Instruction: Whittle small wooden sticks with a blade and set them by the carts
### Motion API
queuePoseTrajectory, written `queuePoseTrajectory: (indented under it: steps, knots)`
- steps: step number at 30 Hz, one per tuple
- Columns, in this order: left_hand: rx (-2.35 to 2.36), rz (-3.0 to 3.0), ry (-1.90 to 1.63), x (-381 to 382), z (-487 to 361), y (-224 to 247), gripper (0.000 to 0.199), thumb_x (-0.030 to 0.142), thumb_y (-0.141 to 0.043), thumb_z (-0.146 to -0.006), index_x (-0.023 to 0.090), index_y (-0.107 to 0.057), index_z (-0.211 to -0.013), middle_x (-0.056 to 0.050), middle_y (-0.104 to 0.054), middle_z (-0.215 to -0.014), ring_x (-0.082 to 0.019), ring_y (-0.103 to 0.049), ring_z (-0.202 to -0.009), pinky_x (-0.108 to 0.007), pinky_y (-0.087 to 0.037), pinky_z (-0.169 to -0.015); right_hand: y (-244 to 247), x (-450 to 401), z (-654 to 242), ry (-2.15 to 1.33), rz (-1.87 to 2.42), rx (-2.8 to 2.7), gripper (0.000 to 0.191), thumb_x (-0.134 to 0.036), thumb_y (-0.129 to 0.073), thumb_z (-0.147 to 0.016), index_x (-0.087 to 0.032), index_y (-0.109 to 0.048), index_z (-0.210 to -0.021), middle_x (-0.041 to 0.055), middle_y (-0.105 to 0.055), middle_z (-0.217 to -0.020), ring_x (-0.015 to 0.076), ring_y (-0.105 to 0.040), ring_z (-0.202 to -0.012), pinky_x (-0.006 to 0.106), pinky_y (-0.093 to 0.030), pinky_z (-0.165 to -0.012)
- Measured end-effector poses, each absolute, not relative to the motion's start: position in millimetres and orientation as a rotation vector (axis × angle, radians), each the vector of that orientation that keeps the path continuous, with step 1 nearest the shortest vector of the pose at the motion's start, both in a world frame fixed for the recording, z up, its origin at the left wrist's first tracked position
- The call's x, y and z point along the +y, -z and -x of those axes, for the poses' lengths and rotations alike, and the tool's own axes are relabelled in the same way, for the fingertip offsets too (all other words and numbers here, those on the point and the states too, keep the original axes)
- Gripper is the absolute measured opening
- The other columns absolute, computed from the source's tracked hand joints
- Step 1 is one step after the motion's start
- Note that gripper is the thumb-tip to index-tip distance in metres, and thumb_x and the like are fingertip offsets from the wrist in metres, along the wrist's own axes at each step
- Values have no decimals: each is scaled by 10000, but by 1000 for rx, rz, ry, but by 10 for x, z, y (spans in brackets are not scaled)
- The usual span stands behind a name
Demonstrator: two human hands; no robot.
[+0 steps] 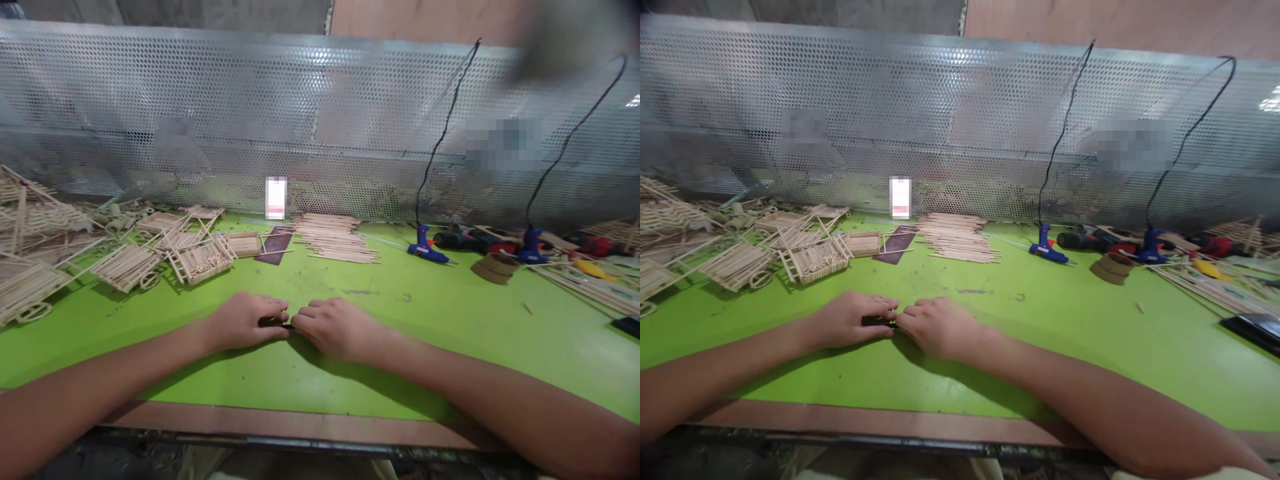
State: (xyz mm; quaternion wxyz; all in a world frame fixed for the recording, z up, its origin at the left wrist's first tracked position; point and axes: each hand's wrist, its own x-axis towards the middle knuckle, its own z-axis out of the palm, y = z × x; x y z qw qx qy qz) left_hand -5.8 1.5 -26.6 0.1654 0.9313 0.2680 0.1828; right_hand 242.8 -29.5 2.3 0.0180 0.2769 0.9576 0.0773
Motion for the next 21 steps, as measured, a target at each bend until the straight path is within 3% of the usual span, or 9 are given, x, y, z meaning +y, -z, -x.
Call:
queuePoseTrajectory:
  steps: [11,21]
  knots:
    - [734,-2736,-566,-15,41,255,268,410,-705,-963,193,-769,-1107,-103,-752,-1259,-244,-745,-1136,-389,-581,-1038,-65,-315,-2374,-263,-893,2907,140,-178,-578,-995,-175,-653,-1113,57,-759,-931,196,-683,-831,289,-426,-673]
    - [723,-2741,-567,-17,49,276,275,440,-665,-989,203,-754,-1095,-82,-783,-1192,-234,-736,-1148,-381,-567,-1045,-81,-326,-2522,-171,-917,2977,115,-198,-561,-1002,-178,-669,-967,39,-729,-860,172,-640,-747,288,-381,-637]
